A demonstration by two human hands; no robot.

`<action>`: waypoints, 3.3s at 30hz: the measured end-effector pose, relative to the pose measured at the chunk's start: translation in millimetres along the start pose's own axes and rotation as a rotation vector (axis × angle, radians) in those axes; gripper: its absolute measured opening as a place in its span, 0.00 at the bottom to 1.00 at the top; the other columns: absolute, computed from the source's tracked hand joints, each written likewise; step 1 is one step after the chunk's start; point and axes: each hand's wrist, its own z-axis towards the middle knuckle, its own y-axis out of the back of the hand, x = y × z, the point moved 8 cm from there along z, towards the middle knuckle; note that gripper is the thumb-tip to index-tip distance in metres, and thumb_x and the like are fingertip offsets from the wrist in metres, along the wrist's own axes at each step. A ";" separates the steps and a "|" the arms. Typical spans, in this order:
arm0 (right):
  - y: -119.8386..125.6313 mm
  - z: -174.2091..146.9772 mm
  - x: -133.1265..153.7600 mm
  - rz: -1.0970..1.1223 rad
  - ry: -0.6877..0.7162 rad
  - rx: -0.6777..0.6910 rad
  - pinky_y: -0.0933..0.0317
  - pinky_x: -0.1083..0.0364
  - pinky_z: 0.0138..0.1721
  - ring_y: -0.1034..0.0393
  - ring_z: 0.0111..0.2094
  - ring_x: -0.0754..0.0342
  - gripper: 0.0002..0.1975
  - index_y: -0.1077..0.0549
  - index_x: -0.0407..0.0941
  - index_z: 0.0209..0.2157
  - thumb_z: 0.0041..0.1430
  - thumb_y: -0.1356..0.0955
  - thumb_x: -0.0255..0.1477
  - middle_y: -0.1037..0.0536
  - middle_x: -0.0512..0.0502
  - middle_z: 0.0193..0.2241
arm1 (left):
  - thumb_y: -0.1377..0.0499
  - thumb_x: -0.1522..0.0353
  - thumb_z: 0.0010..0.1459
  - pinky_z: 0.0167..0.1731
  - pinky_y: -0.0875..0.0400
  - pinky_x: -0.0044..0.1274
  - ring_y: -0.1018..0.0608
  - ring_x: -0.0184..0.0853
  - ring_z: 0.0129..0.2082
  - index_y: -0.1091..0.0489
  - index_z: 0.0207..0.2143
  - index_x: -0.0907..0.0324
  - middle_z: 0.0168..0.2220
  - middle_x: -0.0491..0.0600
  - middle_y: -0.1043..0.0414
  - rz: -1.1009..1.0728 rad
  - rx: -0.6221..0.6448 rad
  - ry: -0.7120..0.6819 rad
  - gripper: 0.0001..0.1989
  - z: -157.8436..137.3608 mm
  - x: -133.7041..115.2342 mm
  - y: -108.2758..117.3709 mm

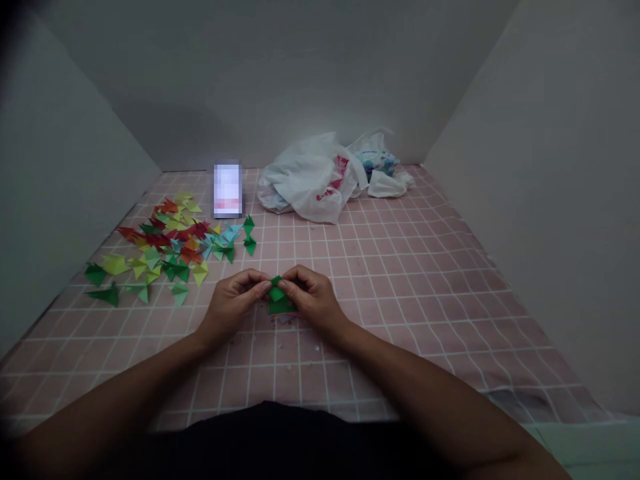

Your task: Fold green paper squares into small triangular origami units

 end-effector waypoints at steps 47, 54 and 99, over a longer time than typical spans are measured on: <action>2.4 -0.7 22.1 -0.261 0.163 0.001 0.41 0.56 0.29 0.34 0.27 0.57 0.08 0.25 0.45 0.31 0.62 0.33 0.31 0.27 0.49 0.26 | 0.35 0.64 0.54 0.30 0.30 0.21 0.26 0.30 0.27 0.25 0.30 0.61 0.27 0.46 0.26 0.057 -0.028 -0.057 0.08 -0.3 -10.1 2.5; 3.0 -0.4 26.2 -0.248 0.212 0.023 0.39 0.54 0.33 0.31 0.31 0.55 0.07 0.22 0.46 0.34 0.63 0.31 0.33 0.25 0.48 0.30 | 0.36 0.64 0.57 0.29 0.33 0.22 0.28 0.31 0.28 0.25 0.30 0.60 0.27 0.46 0.27 0.136 0.023 -0.103 0.08 1.5 -12.6 0.3; 4.1 -6.0 31.7 -0.366 0.327 -0.063 0.44 0.55 0.30 0.38 0.26 0.57 0.10 0.33 0.46 0.28 0.65 0.34 0.27 0.33 0.53 0.24 | 0.37 0.65 0.57 0.29 0.31 0.21 0.26 0.29 0.28 0.25 0.35 0.61 0.28 0.46 0.27 0.101 0.119 -0.081 0.08 -0.2 -3.1 -7.4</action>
